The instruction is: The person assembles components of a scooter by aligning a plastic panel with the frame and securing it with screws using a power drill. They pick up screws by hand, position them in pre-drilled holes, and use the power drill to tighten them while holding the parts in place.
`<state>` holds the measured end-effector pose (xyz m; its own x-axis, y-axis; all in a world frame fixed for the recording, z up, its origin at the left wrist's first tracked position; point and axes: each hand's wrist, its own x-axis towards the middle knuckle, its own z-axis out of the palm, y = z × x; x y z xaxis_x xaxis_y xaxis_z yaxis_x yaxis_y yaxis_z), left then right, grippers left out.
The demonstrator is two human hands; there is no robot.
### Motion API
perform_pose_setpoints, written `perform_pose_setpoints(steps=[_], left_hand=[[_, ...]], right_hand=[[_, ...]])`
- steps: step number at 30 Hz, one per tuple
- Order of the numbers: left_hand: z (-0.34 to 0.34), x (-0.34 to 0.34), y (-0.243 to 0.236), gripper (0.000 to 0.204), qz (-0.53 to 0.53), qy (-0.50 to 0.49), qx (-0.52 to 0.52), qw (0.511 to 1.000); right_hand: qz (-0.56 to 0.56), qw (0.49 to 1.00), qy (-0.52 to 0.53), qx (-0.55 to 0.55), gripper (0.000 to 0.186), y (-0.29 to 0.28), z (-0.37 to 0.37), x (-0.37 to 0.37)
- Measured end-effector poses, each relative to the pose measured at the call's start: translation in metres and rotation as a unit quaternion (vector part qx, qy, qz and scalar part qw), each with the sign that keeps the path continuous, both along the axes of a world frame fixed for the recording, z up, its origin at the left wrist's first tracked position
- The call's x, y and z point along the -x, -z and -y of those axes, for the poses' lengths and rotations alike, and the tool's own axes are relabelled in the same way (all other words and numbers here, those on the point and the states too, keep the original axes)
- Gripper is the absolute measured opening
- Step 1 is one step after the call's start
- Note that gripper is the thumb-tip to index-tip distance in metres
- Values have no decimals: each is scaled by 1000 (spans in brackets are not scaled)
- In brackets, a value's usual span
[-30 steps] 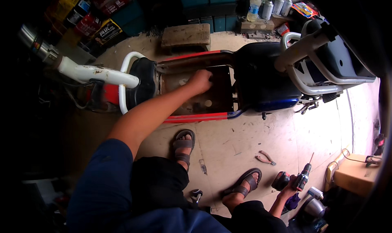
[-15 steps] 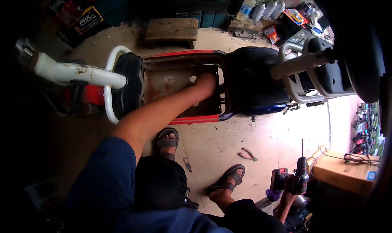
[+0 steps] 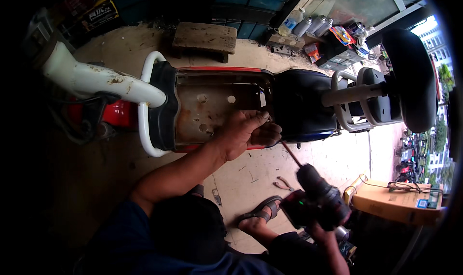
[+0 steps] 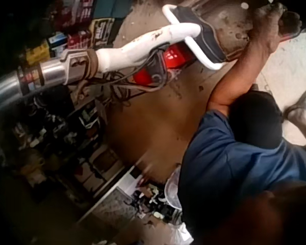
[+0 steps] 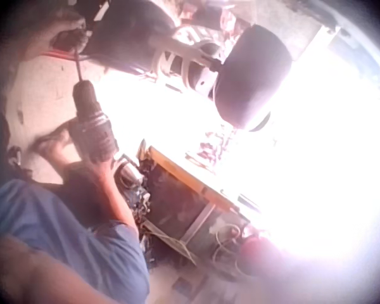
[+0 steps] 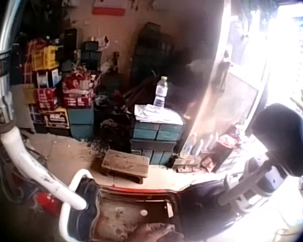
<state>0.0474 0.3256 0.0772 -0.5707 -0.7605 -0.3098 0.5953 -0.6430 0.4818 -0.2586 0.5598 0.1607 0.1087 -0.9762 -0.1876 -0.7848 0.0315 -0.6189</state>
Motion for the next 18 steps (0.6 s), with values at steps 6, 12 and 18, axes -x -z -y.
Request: perform_pose_setpoints(steps=[6,12,18], left_hand=[[-9,-19,0,35,-73,-37,-39,996],[-8,-23,-3,38,-71,-39,-48,996],[-6,-22,8,32,-75,-83,-86,990]], right_hand=[[123,978,92,140,21,43,48,-123],[174,954,183,163,20,72,52,-145],[149,961,149,176,21,66,60,-150]])
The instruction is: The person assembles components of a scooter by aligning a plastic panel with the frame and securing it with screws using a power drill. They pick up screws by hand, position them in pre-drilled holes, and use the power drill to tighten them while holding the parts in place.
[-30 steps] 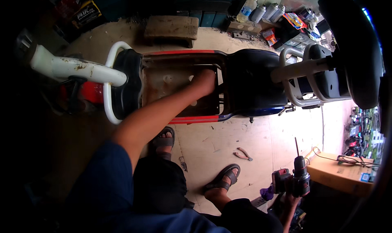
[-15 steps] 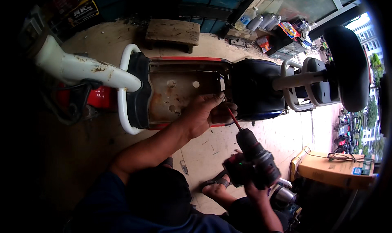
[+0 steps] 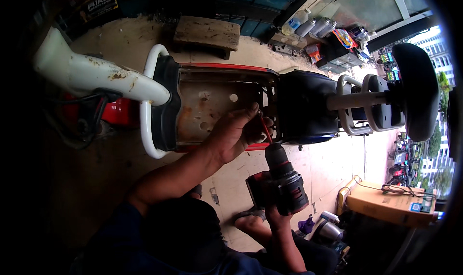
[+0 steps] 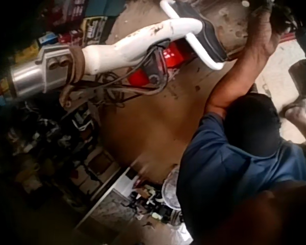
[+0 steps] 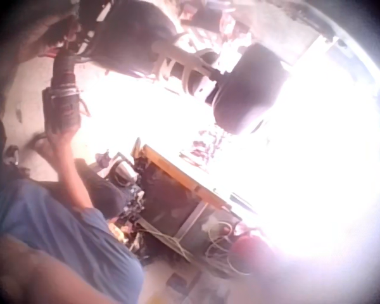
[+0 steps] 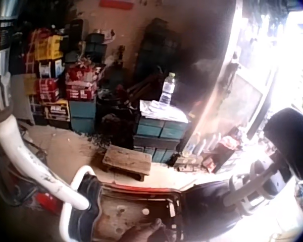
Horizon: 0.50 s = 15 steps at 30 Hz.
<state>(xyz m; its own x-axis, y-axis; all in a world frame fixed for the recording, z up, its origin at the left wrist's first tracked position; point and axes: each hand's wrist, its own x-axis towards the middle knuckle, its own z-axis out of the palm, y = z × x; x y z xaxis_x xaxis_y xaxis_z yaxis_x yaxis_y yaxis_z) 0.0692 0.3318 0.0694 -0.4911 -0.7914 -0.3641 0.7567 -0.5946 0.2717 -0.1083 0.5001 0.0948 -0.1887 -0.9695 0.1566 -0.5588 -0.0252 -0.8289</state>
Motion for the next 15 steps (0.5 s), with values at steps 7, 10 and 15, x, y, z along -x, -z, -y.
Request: perform_pose_setpoints(steps=[7,10,15], left_hand=[[1,-3,-3,32,15,-1,16,1000],[1,-4,-7,32,24,1,23,999],[2,-7,-12,37,83,6,58,995]], right_hand=[[2,999,19,-26,21,3,-4,-1],[36,999,-8,-40,27,8,-9,6],[60,994,-43,-76,33,13,-14,13]])
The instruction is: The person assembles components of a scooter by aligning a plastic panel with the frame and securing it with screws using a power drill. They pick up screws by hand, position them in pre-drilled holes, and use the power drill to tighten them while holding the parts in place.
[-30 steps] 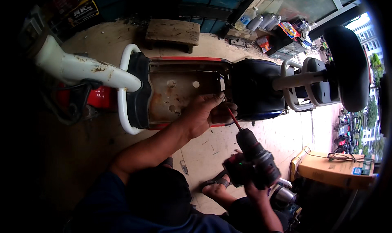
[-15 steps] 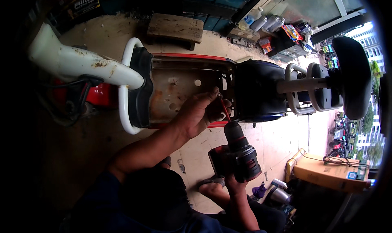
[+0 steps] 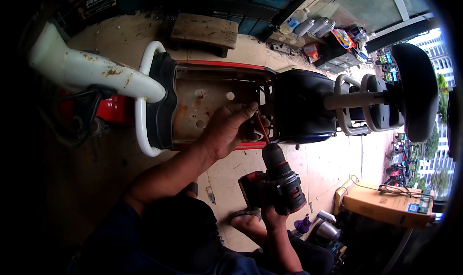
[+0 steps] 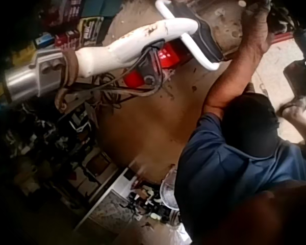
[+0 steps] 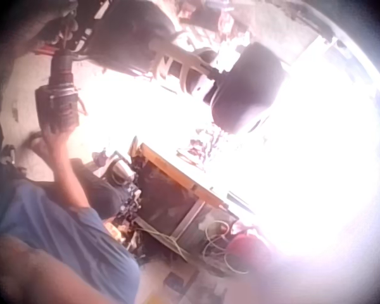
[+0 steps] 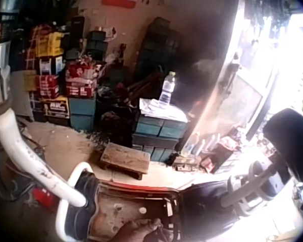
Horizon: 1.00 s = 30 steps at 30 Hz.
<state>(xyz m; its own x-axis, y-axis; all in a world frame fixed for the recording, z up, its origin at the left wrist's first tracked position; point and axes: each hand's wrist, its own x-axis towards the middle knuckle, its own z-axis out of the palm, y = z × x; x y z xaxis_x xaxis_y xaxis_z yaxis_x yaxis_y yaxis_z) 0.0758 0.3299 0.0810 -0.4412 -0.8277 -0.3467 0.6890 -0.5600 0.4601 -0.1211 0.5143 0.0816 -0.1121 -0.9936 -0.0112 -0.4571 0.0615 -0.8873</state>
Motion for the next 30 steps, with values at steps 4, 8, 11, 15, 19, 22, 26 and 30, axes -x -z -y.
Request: perform_pose_setpoints(steps=[4,8,11,15,19,22,26,30], left_hand=[[0,-4,2,38,44,0,22,999],[2,-10,6,37,73,17,34,997],[3,-12,6,37,55,28,30,998],[5,-12,9,37,46,45,33,997],[7,-7,15,40,29,36,38,998],[9,-7,14,45,21,22,4,1000],[5,-19,22,62,62,40,45,996],[-34,-38,49,92,63,168,243,953]], right_hand=[[-80,997,-4,20,32,-3,0,-1],[-168,981,-9,95,32,-11,9,-7],[-260,958,-43,112,34,-3,8,6],[-326,934,-82,119,35,-14,14,2],[-206,975,-51,63,34,-6,9,-6],[-145,985,-49,84,29,-20,24,-30],[20,997,25,-73,35,-43,42,-46],[80,987,-8,-138,37,-61,65,-54]])
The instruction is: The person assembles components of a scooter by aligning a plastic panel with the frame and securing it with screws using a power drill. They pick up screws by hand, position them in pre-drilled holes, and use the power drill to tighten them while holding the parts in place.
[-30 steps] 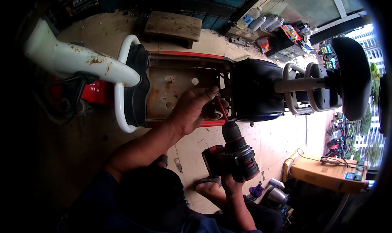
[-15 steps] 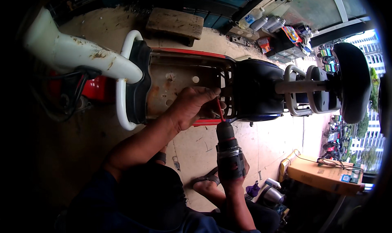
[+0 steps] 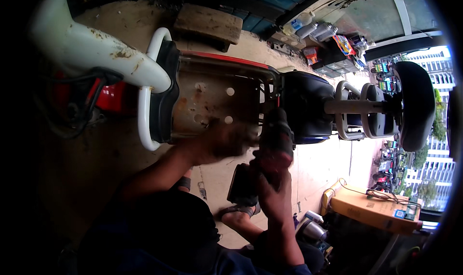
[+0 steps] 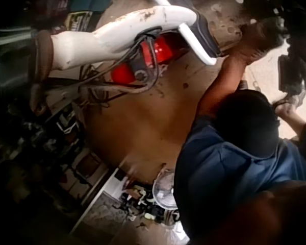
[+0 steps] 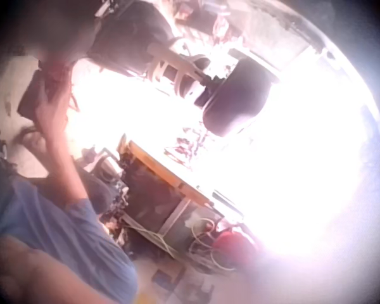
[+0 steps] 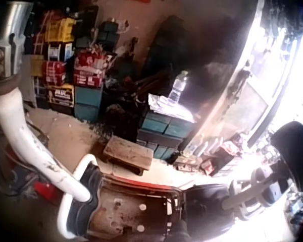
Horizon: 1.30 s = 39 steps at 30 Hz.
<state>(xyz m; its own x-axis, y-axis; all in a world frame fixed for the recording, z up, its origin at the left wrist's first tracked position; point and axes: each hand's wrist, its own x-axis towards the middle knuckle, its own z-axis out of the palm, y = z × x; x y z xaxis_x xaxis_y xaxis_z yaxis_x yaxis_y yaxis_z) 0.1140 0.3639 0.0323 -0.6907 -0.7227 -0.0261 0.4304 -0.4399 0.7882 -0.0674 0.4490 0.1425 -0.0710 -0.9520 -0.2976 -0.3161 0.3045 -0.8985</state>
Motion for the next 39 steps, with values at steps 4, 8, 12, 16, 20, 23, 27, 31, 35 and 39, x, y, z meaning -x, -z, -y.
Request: perform_pose_setpoints(steps=[4,8,12,16,20,23,27,31,35,39], left_hand=[[0,-2,-62,79,70,44,159,984],[-11,-13,-51,67,156,-41,183,970],[-14,-1,-15,50,211,-143,188,949],[-8,-1,-33,45,141,-162,73,974],[-12,-6,-28,48,77,-179,-24,981],[-16,-17,-39,47,33,-212,-108,971],[-12,-8,-42,43,20,-184,-156,970],[-19,-14,-44,42,28,-199,-189,961],[-22,4,-37,41,23,-165,-215,962],[-32,6,-17,44,14,-138,-239,961]], right_hand=[[-8,998,-59,-25,44,-39,34,-10],[-61,992,-104,-31,36,-37,58,-28],[-112,985,-132,-11,34,-39,73,-36],[-73,992,-88,-58,39,-31,75,-21],[-189,979,-52,55,35,-20,76,21],[-111,993,42,15,28,-19,77,38],[-81,988,46,-125,22,9,46,115],[-337,909,-194,-149,19,120,26,164],[-421,876,-210,-101,32,227,-23,214],[-374,919,-78,-100,37,302,-46,218]])
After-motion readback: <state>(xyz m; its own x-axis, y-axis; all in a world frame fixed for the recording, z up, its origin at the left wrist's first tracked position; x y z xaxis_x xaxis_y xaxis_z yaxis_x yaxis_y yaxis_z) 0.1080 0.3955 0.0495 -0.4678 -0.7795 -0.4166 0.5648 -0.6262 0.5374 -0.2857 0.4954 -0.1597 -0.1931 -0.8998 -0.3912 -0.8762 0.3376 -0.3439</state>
